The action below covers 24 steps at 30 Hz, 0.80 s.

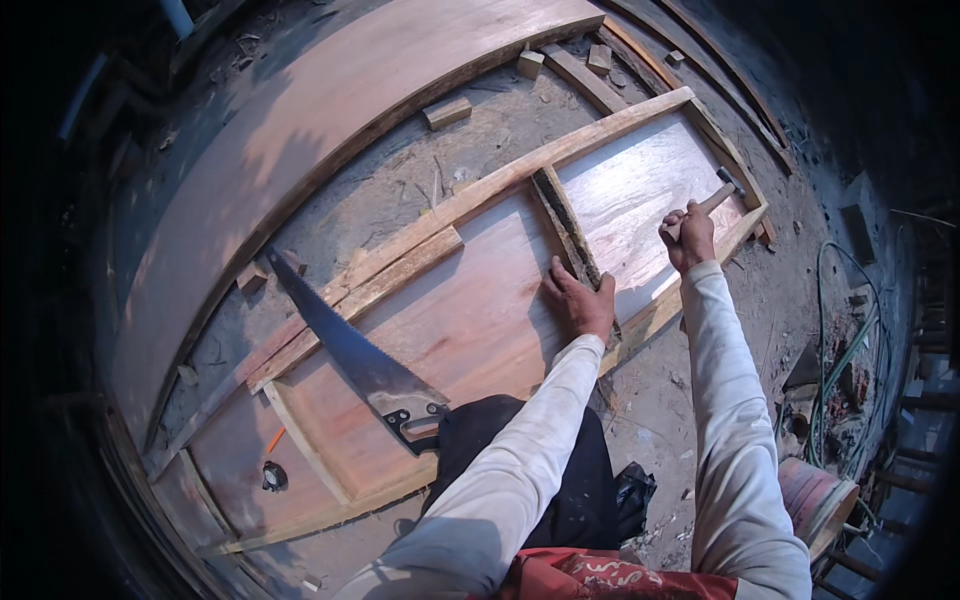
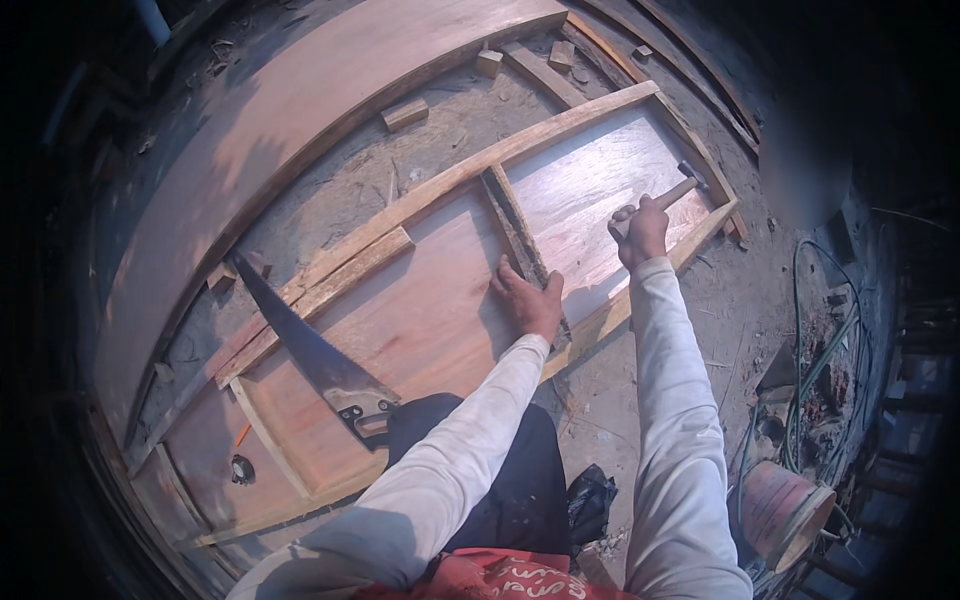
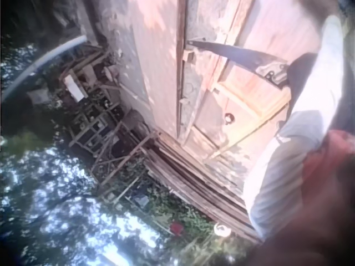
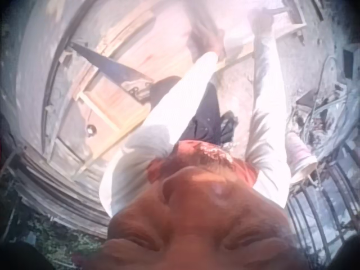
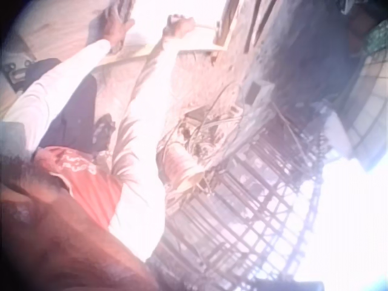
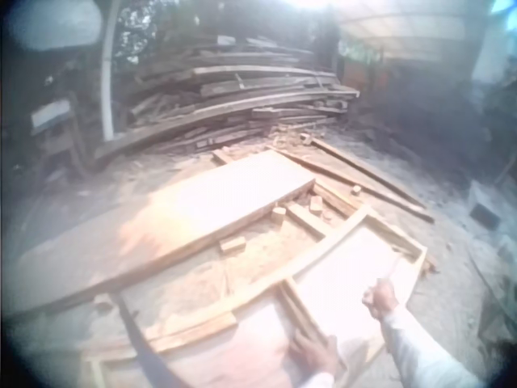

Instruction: The person assembles a wooden frame by measuring with a tape, cutting wood with a hand saw, and hammering nails into the joints while sitting on the ground.

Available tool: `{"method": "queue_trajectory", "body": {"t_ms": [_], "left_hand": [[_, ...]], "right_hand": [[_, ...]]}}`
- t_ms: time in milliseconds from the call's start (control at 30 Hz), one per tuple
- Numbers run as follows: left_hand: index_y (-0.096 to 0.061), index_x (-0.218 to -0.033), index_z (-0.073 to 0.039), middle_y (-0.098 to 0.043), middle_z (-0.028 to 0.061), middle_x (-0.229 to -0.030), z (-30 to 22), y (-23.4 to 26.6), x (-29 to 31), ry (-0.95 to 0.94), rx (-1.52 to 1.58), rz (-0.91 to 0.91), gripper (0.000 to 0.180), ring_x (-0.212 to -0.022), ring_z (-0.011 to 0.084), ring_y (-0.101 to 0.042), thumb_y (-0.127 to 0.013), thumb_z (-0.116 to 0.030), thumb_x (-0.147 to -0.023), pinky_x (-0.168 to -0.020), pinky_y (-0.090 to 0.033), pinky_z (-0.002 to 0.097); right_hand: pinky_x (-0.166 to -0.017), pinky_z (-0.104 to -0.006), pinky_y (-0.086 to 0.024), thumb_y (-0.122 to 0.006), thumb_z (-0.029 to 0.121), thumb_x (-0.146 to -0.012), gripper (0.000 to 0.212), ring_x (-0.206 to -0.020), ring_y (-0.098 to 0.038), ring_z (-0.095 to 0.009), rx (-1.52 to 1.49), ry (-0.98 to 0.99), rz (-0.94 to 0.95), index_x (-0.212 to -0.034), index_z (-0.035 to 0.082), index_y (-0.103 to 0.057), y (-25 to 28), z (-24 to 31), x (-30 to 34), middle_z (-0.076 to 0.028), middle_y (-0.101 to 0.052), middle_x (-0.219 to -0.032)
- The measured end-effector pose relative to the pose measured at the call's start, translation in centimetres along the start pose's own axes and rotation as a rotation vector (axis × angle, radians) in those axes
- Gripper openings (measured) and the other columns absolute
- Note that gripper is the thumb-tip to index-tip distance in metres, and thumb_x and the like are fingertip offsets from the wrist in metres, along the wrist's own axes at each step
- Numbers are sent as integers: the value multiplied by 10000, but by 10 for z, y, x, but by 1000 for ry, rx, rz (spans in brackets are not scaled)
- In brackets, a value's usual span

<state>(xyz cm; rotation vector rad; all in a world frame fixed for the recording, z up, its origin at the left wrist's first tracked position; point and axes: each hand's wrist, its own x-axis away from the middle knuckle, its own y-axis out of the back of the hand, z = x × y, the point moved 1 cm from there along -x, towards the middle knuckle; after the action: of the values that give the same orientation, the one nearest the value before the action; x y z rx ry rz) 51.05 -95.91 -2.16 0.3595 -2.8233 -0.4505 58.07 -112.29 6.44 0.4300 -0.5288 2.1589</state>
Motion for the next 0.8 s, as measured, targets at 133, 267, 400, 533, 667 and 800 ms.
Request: {"method": "queue_trajectory", "body": {"t_ms": [133,267,400,533,667,800], "left_hand": [[-245,-1463,61,-311,335,-1436,69,9,-29,157,321,-42,922,-1373,466,-344,-764,-227,-758,-1154,-312,493],[-238,-1479,45,-308,323,-1455,15,18,-11,29,75,18,939,-1391,451,-325,-771,-227,-755,-1185,-270,483],[-236,-1494,5,-278,339,-1471,0,8,-1,43,8,-4,935,-1398,485,-291,-777,-222,-765,-1174,-265,512],[-245,-1503,-35,-256,352,-1482,10,22,-5,80,33,-25,929,-1398,512,-281,-797,-226,-780,-1149,-287,545],[-198,-1512,8,-271,305,-1529,19,27,-12,103,37,7,969,-1455,413,-278,-808,-227,-796,-1195,-276,455],[-350,-1460,10,-369,277,-1477,-16,41,-2,182,-175,-43,889,-1408,408,-344,-807,-316,-770,-1157,-312,476]], "right_hand": [[-396,-251,-398,-537,265,-1011,217,-464,-459,-80,573,-421,643,-1071,70,-462,-33,-25,73,-6,-508,-697],[-374,-217,-351,-576,319,-988,263,-454,-447,-47,715,-237,501,-1035,69,-514,4,16,54,21,-516,-689],[-507,-238,-410,-458,258,-1052,181,-561,-459,-84,-55,-56,196,-976,97,-427,24,34,-19,4,-453,-722],[-421,-267,-406,-513,236,-1015,209,-470,-456,-104,634,-413,533,-1071,56,-424,-14,-41,74,-25,-498,-716],[-349,-219,-360,-605,290,-974,261,-432,-460,-56,774,-358,689,-1043,56,-512,-8,-2,75,15,-525,-675],[-438,-223,-370,-560,305,-1012,212,-526,-456,-45,399,-171,385,-980,108,-491,25,38,17,33,-493,-720]]}}
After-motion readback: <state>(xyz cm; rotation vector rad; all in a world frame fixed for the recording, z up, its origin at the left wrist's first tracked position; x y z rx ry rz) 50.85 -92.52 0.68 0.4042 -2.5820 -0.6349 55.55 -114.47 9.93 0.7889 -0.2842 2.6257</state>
